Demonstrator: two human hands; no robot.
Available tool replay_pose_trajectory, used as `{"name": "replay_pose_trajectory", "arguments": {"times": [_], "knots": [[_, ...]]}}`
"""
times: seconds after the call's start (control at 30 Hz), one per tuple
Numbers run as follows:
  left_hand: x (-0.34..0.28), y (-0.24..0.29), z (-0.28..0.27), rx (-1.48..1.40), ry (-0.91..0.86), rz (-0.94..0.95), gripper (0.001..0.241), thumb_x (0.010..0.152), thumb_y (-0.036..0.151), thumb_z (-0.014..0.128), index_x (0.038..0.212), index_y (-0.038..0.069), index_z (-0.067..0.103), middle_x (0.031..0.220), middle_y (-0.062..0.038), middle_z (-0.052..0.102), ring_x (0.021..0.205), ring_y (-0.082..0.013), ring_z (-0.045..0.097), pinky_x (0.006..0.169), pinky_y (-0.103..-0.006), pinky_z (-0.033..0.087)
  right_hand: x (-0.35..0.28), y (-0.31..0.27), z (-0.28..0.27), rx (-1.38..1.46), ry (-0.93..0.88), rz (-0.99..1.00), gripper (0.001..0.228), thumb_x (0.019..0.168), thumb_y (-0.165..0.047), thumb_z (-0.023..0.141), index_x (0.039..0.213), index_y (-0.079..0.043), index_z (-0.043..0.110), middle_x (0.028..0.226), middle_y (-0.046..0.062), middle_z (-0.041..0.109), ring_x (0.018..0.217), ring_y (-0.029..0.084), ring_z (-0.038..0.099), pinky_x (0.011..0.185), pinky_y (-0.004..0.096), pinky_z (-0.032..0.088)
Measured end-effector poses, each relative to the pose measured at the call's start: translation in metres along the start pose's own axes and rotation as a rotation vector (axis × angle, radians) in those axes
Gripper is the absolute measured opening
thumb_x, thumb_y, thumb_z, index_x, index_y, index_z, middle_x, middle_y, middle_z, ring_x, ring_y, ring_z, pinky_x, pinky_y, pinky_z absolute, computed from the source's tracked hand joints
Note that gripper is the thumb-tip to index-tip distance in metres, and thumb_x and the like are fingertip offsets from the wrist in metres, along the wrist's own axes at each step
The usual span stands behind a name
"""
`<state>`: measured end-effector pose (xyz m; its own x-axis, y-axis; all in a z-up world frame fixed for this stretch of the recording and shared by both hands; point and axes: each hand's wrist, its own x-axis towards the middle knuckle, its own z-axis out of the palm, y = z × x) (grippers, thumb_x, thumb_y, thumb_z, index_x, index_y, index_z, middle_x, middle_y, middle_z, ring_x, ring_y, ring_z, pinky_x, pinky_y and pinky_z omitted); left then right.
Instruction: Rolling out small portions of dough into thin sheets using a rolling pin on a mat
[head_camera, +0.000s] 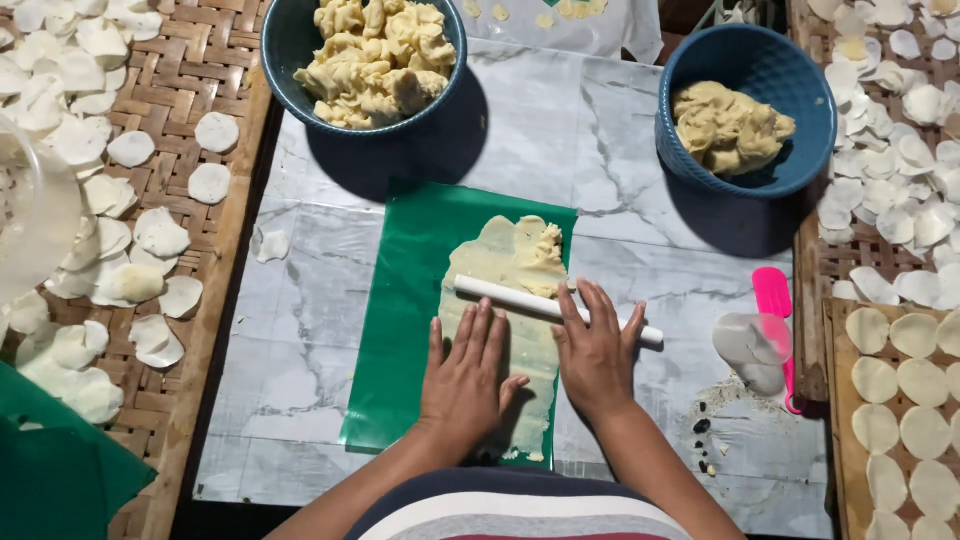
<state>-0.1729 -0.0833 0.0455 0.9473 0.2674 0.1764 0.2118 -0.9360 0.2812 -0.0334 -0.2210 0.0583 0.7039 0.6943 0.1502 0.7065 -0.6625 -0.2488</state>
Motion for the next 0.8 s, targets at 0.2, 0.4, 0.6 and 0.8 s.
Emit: {"name": "replay_pose_trajectory", "arguments": {"times": [0.2, 0.4, 0.6, 0.8], "knots": [[-0.007, -0.008, 0.007, -0.066, -0.294, 0.005, 0.08, 0.101, 0.06, 0.034, 0.163, 0.012, 0.019, 0.17, -0.013, 0.017, 0.157, -0.0325, 0.012, 0.123, -0.0628, 0.004, 0.041, 0.002, 0.044, -0.225, 0.189, -0.039, 0.076, 0.106, -0.049, 0.046, 0.157, 0.006, 0.036, 0.164, 0.031, 0.034, 0.154, 0.042, 0.027, 0.112, 0.079, 0.005], [-0.009, -0.003, -0.005, -0.116, -0.334, -0.03, 0.078, 0.103, 0.058, 0.031, 0.164, 0.011, 0.016, 0.171, -0.012, 0.012, 0.157, -0.0332, 0.008, 0.123, -0.0611, 0.002, 0.127, 0.002, 0.052, -0.12, -0.118, 0.243, 0.074, 0.108, -0.061, 0.022, 0.164, -0.012, 0.022, 0.171, 0.019, 0.017, 0.16, 0.031, 0.006, 0.114, 0.08, -0.006], [-0.009, -0.011, -0.018, -0.29, -0.385, -0.064, 0.084, 0.102, 0.064, 0.027, 0.165, 0.01, 0.011, 0.172, -0.015, 0.008, 0.158, -0.0344, 0.005, 0.122, -0.0618, 0.0, 0.114, 0.008, 0.052, 0.059, -0.117, 0.318, 0.08, 0.104, -0.064, 0.033, 0.165, -0.014, 0.015, 0.171, 0.021, 0.013, 0.16, 0.035, 0.008, 0.119, 0.074, -0.002], [0.031, -0.043, -0.029, -0.319, 0.103, 0.069, 0.061, 0.103, 0.028, 0.048, 0.159, 0.005, 0.036, 0.162, -0.02, 0.04, 0.151, -0.0395, 0.033, 0.117, -0.0581, 0.031, 0.029, 0.034, 0.026, 0.041, 0.121, -0.019, 0.051, 0.111, -0.038, 0.04, 0.156, -0.015, 0.044, 0.163, 0.016, 0.039, 0.154, 0.037, 0.029, 0.12, 0.065, 0.01]]}}
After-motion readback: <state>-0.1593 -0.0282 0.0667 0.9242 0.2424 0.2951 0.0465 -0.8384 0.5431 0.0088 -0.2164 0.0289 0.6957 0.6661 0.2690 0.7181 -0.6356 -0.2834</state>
